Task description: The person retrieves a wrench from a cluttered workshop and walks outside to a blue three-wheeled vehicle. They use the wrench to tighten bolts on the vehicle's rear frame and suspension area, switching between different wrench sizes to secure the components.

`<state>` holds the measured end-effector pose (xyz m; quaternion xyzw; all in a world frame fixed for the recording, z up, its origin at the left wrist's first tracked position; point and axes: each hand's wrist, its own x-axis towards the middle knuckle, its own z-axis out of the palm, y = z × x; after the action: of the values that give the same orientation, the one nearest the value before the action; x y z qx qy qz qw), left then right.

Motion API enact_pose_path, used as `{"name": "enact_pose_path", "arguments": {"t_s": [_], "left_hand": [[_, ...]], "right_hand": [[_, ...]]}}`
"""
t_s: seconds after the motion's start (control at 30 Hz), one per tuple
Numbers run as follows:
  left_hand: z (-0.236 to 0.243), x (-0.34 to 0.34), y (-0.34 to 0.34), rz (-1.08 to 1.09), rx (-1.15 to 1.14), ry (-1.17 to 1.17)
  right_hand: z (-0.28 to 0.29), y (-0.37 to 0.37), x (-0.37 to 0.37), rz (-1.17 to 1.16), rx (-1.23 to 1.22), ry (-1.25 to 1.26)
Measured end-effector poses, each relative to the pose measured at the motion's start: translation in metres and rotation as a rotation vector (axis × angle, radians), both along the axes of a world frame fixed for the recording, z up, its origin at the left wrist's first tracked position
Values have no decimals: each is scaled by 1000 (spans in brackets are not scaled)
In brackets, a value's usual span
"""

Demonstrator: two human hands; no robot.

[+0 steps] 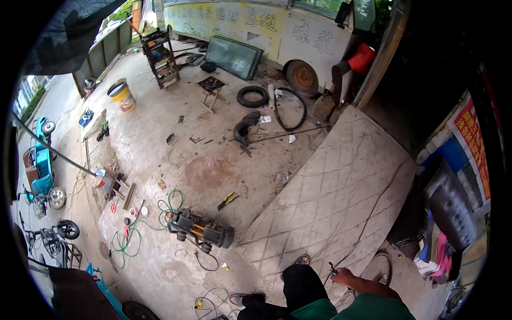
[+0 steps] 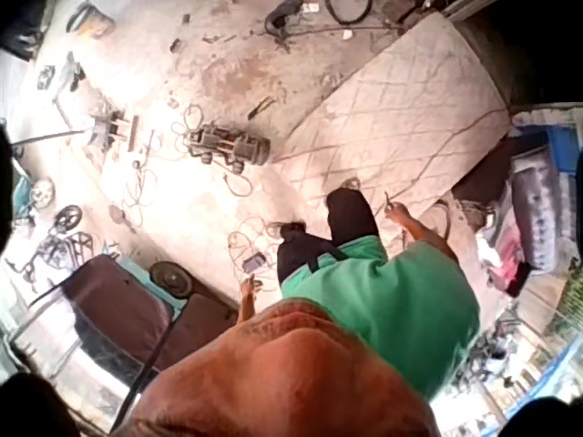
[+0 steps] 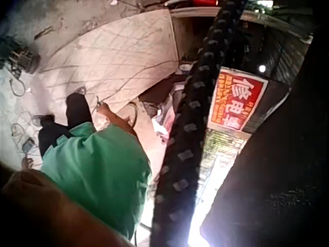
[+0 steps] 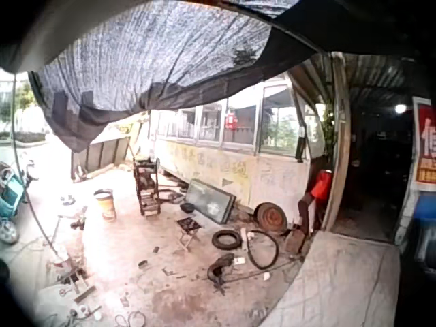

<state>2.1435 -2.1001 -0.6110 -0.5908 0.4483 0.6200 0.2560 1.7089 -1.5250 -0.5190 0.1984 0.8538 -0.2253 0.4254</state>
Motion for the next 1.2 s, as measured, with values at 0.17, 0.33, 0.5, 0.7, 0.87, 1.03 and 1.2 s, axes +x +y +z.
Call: {"name": "enact_pose_path", "arguments": {"t_s": [0.17,0.33,0.5,0.7,0.87,1.03,1.2], "left_hand": [[-30,-118,-9,-183,56,125],[-4,-278,60,-390,111,176],[128,-464,172,-628,71,198],[141,-592,217,-745,28,116],[132,-750,256,-878,43,21],[172,-1021,346,-1128,-193,-126],[211,-1317,482,-1111,-305,433]], "right_hand": [[-14,129,-6,-154,-25,39],[-8,237,-24,-522,-74,126],[12,299,-76,-770,-118,180],[-9,364,-132,-930,-135,129],[34,389,-174,-1102,-197,19],[151,399,-236,-1293,-287,1],[154,443,-252,-1558,-281,86]]}}
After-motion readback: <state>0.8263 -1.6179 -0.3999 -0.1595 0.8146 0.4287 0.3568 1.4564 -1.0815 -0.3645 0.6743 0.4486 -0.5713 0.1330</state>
